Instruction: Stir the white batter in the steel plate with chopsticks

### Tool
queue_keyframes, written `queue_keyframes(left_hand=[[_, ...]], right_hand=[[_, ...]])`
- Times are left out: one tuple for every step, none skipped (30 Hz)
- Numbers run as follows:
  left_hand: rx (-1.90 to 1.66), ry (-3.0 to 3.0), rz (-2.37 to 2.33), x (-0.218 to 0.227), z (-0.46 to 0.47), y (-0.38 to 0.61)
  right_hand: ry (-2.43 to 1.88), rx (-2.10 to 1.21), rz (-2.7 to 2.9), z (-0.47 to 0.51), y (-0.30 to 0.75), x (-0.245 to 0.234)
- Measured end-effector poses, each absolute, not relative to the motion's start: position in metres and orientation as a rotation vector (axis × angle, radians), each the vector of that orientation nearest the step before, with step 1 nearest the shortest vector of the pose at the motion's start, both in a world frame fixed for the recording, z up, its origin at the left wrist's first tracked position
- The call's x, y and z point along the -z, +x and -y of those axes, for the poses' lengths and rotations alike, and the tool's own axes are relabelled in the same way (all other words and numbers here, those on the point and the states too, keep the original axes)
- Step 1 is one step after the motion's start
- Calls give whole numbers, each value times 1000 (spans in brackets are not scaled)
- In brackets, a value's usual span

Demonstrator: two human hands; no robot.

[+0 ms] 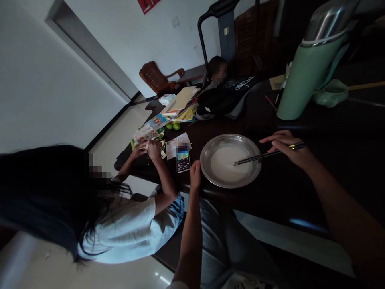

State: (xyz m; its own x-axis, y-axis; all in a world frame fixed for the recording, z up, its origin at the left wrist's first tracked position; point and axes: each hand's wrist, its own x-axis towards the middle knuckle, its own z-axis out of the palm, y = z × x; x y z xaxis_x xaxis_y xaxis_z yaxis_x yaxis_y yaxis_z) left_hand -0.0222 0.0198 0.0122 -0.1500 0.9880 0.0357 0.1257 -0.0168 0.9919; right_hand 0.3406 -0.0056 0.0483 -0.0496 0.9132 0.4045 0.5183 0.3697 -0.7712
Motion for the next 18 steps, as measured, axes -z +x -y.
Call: queue_keyframes(left_hand=[[-1281,1248,-1404,-12,-20,-22],[-1281,1253,-1403,-12,-20,-22],[-1282,1260,-1398,-12,-20,-23],[-1283,1268,-1391,-12,-20,-23],[-1285,1279,-1380,-11,-20,-24],[-1286,1291,-1367,-11,-20,-24],[-1288,1306,-1354,-10,-21,-24],[-1289,1321,-1341,-9,-21,-25],[-1289,1334,-1330,-8,-21,-25],[-1287,1343,-1323,-8,-21,-25],[-1287,1347,-1319,-7,-21,-25],[-1287,1348,-1317,-7,-21,-25],[-1288,1344,-1319,-7,-21,-25],[-1292,1337,-1325,-7,-21,-25],[-1295,1326,-1333,-7,-20,-25],[-1298,1313,-1342,-7,-20,-24],[-1297,1300,-1351,-8,-20,-24],[-1294,1290,-1357,-8,-20,-24]], right_hand=[[-1260,-568,1733,6,339,-49],[-1241,-594,1769,6,336,-49],[-1226,-604,1804,6,333,-48],[-1219,-595,1828,6,330,-48],[-1224,-569,1832,6,330,-47],[-1235,-533,1815,5,330,-47],[-1249,-499,1783,5,333,-46],[-1259,-476,1742,4,335,-46],[-1264,-470,1704,4,338,-46],[-1262,-479,1678,4,340,-46],[-1254,-502,1670,5,341,-46],[-1242,-533,1685,6,340,-47],[-1229,-563,1717,7,337,-47],[-1220,-584,1757,7,335,-47],[-1218,-590,1793,8,332,-47],[-1222,-579,1814,8,331,-47],[-1232,-556,1816,7,331,-47],[-1245,-527,1797,7,332,-47]])
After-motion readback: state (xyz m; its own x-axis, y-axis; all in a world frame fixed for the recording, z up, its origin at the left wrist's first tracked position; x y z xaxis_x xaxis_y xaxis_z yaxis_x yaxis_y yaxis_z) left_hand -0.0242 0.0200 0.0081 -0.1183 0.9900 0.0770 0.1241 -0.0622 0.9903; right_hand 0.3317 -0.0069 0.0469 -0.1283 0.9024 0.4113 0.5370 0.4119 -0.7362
